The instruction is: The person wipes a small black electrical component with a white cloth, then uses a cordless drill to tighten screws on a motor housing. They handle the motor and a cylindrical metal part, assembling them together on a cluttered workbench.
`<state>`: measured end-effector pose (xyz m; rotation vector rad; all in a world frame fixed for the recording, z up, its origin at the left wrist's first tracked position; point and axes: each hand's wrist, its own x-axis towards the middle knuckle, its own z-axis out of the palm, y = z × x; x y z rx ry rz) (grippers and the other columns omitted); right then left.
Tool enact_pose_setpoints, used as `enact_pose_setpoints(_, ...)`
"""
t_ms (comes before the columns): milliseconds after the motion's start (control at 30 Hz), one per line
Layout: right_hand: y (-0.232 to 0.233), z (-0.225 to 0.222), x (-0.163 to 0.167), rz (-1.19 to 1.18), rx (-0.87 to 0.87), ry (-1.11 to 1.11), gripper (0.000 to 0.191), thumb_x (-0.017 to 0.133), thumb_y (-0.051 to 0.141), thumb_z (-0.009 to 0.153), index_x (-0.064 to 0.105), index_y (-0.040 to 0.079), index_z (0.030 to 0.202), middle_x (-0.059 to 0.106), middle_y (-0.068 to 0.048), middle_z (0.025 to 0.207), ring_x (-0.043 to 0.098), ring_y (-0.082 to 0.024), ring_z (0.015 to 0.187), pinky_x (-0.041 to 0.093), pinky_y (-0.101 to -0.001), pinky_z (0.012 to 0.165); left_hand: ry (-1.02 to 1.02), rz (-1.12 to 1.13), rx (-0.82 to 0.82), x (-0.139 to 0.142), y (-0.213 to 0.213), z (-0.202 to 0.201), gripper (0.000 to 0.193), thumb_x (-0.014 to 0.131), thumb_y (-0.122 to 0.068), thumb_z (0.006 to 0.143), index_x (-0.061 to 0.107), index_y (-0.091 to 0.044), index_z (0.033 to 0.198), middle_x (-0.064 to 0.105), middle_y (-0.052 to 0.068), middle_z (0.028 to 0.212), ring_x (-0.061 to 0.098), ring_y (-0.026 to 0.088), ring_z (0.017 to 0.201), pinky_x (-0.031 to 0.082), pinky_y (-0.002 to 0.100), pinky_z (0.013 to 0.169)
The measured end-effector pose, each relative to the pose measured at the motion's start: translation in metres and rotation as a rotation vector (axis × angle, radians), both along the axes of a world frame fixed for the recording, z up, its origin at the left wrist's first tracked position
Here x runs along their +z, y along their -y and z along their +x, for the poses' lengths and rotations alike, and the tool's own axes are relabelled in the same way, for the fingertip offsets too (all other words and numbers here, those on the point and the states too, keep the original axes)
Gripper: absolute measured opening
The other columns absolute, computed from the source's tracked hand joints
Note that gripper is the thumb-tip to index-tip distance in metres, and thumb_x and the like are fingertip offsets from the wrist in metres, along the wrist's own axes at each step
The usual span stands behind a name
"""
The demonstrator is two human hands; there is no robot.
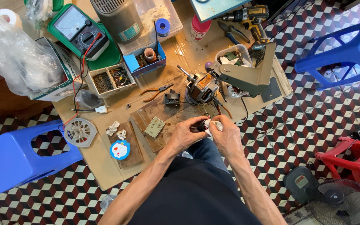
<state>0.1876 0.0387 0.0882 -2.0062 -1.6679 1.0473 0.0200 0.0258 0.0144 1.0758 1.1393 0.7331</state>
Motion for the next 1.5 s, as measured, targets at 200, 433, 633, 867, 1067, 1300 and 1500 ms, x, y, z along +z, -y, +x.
enact_pose_setpoints(200, -0.003, 0.007, 0.007, -0.254, 0.047, -0.060, 0.031, 0.064, 0.029, 0.091, 0.072, 0.007, 0.111, 0.075, -0.018, 0.090, 0.074, -0.030, 0.076, 0.057, -0.0420, 0.067, -0.081, 0.037, -0.046, -0.003, -0.001, -0.003, 0.058, 0.083, -0.016, 0.076, 0.068, -0.015, 0.132, 0.074, 0.007, 0.123, 0.071, 0.016, 0.107, 0.060, 0.028, 0.093)
enact_pose_setpoints(433, -0.004, 0.000, 0.008, -0.138, 0.084, -0.012, 0.031, 0.063, 0.028, 0.094, 0.072, 0.004, 0.111, 0.074, -0.018, 0.089, 0.072, -0.026, 0.075, 0.055, -0.0395, 0.067, -0.081, 0.012, -0.038, 0.002, -0.005, -0.006, 0.059, 0.081, -0.016, 0.075, 0.069, -0.015, 0.132, 0.076, 0.007, 0.122, 0.074, 0.019, 0.105, 0.060, 0.031, 0.092)
enact_pose_setpoints(633, -0.008, -0.003, 0.007, -0.204, 0.061, 0.031, 0.027, 0.062, 0.026, 0.095, 0.070, 0.004, 0.111, 0.072, -0.021, 0.086, 0.069, -0.027, 0.075, 0.053, -0.0413, 0.066, -0.094, -0.039, -0.098, 0.005, -0.004, -0.006, 0.054, 0.084, -0.023, 0.078, 0.070, -0.015, 0.130, 0.075, 0.008, 0.120, 0.072, 0.018, 0.104, 0.060, 0.031, 0.091)
enact_pose_setpoints(867, 0.022, 0.016, -0.029, 0.023, -0.386, -0.336, 0.021, 0.065, 0.017, 0.099, 0.068, -0.001, 0.109, 0.070, -0.011, 0.089, 0.063, -0.013, 0.073, 0.050, -0.0294, 0.061, 0.196, -0.156, 0.044, -0.003, -0.004, -0.010, 0.060, 0.083, -0.017, 0.086, 0.057, -0.004, 0.139, 0.068, 0.009, 0.127, 0.064, 0.014, 0.115, 0.052, 0.029, 0.099)
enact_pose_setpoints(1067, 0.010, 0.024, -0.072, -0.265, -0.603, -1.030, 0.029, 0.063, 0.013, 0.099, 0.063, -0.002, 0.123, 0.071, -0.006, 0.102, 0.066, -0.011, 0.087, 0.054, -0.0273, 0.077, 0.347, -0.354, 0.067, 0.000, 0.003, -0.016, 0.058, 0.081, -0.020, 0.084, 0.057, -0.001, 0.133, 0.074, 0.009, 0.117, 0.070, 0.014, 0.105, 0.058, 0.029, 0.093)
enact_pose_setpoints(1300, 0.018, 0.005, -0.057, -0.474, -0.516, -1.318, 0.034, 0.061, 0.019, 0.098, 0.061, 0.003, 0.128, 0.069, -0.003, 0.110, 0.064, -0.012, 0.100, 0.051, -0.0323, 0.090, 0.372, -0.335, 0.094, 0.003, 0.002, -0.024, 0.058, 0.080, -0.020, 0.085, 0.061, 0.001, 0.136, 0.072, 0.008, 0.118, 0.069, 0.016, 0.107, 0.057, 0.029, 0.097)
enact_pose_setpoints(1500, 0.016, 0.007, -0.045, -0.475, -0.407, -1.207, 0.036, 0.064, 0.022, 0.098, 0.061, 0.006, 0.131, 0.069, -0.003, 0.112, 0.063, -0.013, 0.101, 0.051, -0.0326, 0.091, 0.363, -0.340, 0.112, 0.007, 0.001, -0.024, 0.057, 0.082, -0.019, 0.081, 0.056, -0.002, 0.129, 0.074, 0.008, 0.112, 0.070, 0.013, 0.103, 0.057, 0.027, 0.090)
